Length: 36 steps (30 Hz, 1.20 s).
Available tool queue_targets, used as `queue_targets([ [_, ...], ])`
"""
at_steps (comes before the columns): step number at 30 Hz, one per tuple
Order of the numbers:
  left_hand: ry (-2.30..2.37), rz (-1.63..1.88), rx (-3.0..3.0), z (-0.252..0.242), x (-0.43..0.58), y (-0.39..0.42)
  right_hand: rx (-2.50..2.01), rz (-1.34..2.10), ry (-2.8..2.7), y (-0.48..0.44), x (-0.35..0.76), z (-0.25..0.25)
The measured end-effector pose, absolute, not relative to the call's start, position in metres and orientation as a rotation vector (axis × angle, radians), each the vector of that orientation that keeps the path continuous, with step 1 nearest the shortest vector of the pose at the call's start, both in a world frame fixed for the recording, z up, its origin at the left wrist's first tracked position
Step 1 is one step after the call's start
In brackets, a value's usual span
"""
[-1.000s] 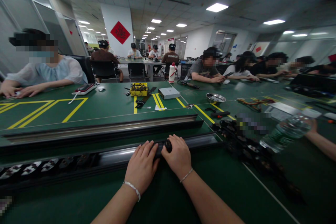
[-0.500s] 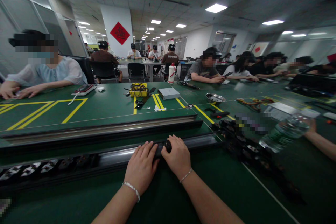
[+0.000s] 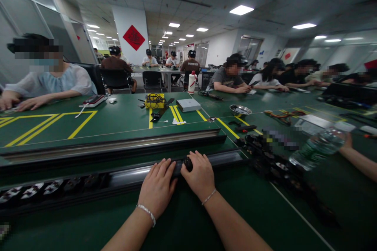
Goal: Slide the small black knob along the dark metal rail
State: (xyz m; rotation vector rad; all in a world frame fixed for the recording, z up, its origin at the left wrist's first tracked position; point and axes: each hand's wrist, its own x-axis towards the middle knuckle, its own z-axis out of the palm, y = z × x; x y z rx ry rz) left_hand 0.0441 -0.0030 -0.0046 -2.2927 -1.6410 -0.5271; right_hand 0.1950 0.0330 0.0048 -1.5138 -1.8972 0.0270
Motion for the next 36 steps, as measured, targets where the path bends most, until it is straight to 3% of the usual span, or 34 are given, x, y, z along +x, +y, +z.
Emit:
queue_targets([
  [36,-1.604,-0.551,-2.243,-0.0103,0.0427,-0.0008,-1.533,0.011,-1.859,0.0354,0.195,-0.0007],
])
